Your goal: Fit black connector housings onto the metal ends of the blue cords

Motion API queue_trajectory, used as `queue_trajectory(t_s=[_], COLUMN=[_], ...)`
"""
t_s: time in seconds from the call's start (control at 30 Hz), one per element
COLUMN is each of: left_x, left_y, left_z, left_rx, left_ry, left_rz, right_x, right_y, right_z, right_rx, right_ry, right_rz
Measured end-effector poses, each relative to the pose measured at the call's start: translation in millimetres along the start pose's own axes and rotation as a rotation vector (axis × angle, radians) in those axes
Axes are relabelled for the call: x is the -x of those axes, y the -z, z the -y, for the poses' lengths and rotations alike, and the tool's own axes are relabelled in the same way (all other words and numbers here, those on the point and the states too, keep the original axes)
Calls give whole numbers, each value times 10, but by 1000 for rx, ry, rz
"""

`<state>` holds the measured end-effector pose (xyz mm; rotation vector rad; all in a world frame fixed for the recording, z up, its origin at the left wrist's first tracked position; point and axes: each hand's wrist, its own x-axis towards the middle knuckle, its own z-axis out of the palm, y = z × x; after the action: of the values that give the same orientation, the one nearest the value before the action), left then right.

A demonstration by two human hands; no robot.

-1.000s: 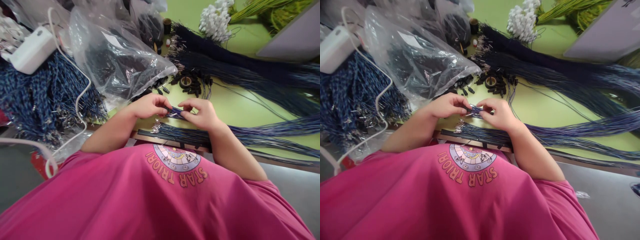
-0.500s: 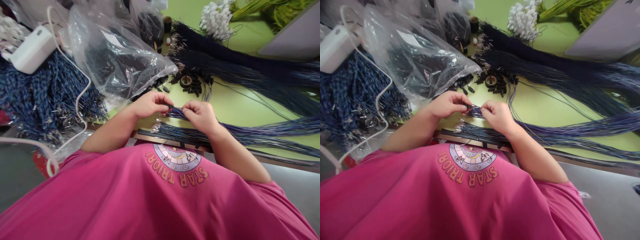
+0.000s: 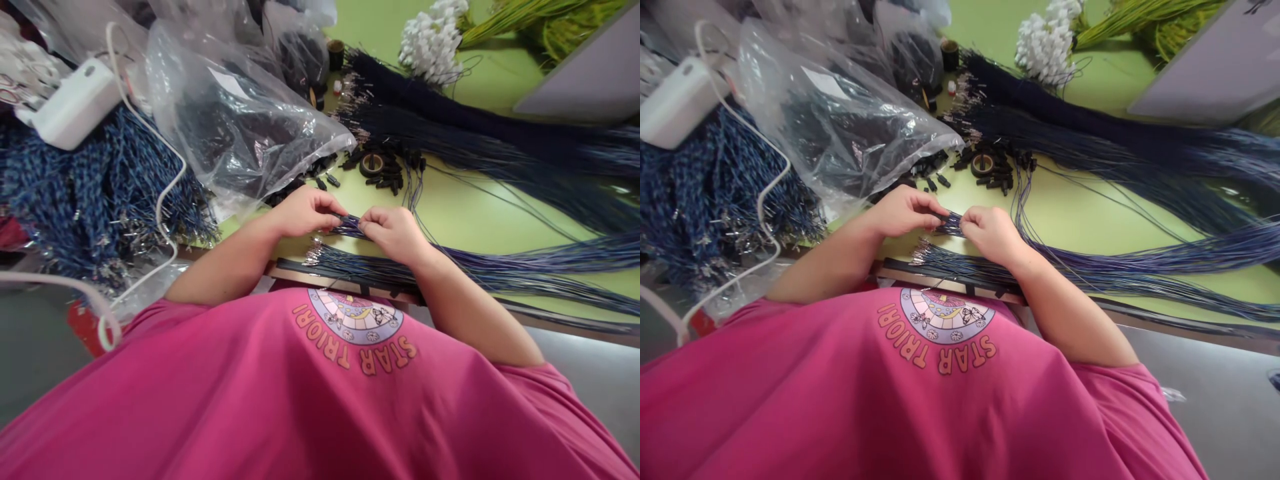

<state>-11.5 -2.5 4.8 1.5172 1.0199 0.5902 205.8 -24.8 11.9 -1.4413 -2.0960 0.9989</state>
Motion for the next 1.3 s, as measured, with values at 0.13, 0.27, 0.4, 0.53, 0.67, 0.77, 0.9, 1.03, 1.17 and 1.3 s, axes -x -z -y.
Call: queue_trajectory(t_s=[0.13,0.27,0.4,0.53,0.67,0.77,0.9,1.03,1.17,1.3], left_x=[1,-4,-14,-37,-45,-4,66,36,-31,-47], left_y=[-10,-18,-45,-75,30,252,568,677,662,656], left_z=[-20,-31,7,46,-3,-47,42,247,392,441], left_rx=[-126,-302,-264,-184,-346,-671,-1025,-1079,-1067,-1081], left_ry=[-108,-202,-124,-31,-100,-108,9,23,-105,-147], left_rz=[-20,32,62,57,-149,-279,-436,-558,-562,-504], right_x=[-8,-13,-30,-53,-71,-96,-180,-286,-298,-170], right_y=[30,28,-29,-77,-33,122,491,795,890,769], right_z=[23,52,54,9,-29,-56,-249,-640,-819,-547], right_rx=[-39,-104,-109,-100,4,183,243,526,616,687], right_ry=[-48,-96,-82,-57,1,43,-133,-282,-420,-311], right_rz=[67,104,90,54,18,0,-268,-295,-153,-338])
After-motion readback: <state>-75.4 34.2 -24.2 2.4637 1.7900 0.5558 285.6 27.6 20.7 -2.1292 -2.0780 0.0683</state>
